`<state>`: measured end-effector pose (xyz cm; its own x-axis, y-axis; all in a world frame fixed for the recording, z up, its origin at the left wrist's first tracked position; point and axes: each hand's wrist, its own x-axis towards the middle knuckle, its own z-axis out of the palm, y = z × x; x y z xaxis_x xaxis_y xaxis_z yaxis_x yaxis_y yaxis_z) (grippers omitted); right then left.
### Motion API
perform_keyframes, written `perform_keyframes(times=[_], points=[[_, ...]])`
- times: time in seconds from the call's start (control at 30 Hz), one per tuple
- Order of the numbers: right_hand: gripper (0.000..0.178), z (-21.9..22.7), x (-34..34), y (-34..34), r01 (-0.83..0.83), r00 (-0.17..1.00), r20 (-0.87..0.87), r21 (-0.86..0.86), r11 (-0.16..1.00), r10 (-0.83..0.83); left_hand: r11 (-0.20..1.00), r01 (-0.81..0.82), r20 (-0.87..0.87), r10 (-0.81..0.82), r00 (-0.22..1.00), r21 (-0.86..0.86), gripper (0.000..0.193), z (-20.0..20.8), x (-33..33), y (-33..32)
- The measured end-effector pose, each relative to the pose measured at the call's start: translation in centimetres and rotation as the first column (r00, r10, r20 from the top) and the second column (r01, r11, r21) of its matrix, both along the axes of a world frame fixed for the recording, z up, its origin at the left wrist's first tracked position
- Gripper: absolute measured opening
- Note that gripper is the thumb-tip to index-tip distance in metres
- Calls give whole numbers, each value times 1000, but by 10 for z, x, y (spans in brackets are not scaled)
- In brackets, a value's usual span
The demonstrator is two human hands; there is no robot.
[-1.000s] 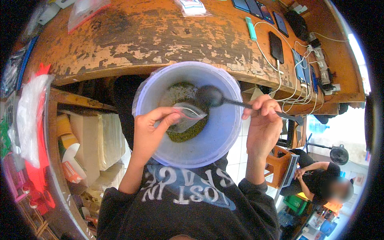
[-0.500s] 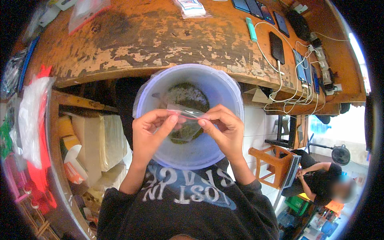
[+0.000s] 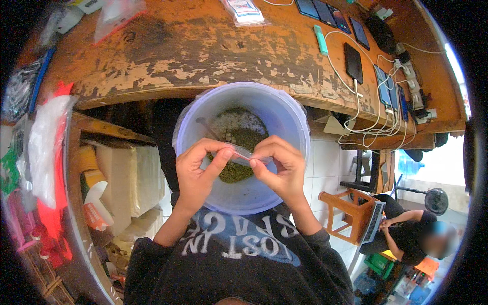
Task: The person scoops green dried herbs from a large plastic bucket using a small black spoon and transfers them into small clear plastic bags. The person seals each bag and places it on the wooden table. The process is repeated multiple times throughout the clip.
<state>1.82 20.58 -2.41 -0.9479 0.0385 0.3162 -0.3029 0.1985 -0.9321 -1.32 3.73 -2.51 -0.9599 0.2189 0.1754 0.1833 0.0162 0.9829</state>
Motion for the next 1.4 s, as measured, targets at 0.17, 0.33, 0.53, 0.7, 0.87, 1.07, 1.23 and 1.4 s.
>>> perform_keyframes(times=[0.17,0.33,0.53,0.7,0.87,1.07,1.23,1.4], points=[[11,8,8,-4,16,1000,-2,88,996,-16,995,41,-86,-49,995,-92,8,-1,8,3],[10,9,19,1,27,998,-65,94,995,-21,988,54,-241,-88,967,-144,9,5,15,11],[13,10,40,11,111,991,-88,65,992,-105,952,146,-315,-231,921,-271,10,15,26,34],[20,0,56,18,211,971,-113,-6,977,-211,952,164,-242,-228,943,-259,7,14,38,51],[35,-11,64,32,268,955,-118,-57,962,-273,952,178,-277,-246,929,-248,8,22,35,59],[15,-28,66,59,79,972,-214,-89,993,-97,868,369,-338,-475,813,-331,12,35,18,70],[28,-26,89,98,309,940,309,-581,753,-148,901,340,-388,-425,818,-270,40,39,4,91],[33,-91,82,152,783,588,485,-544,302,-648,982,141,-334,-177,926,-130,45,30,-39,76]])
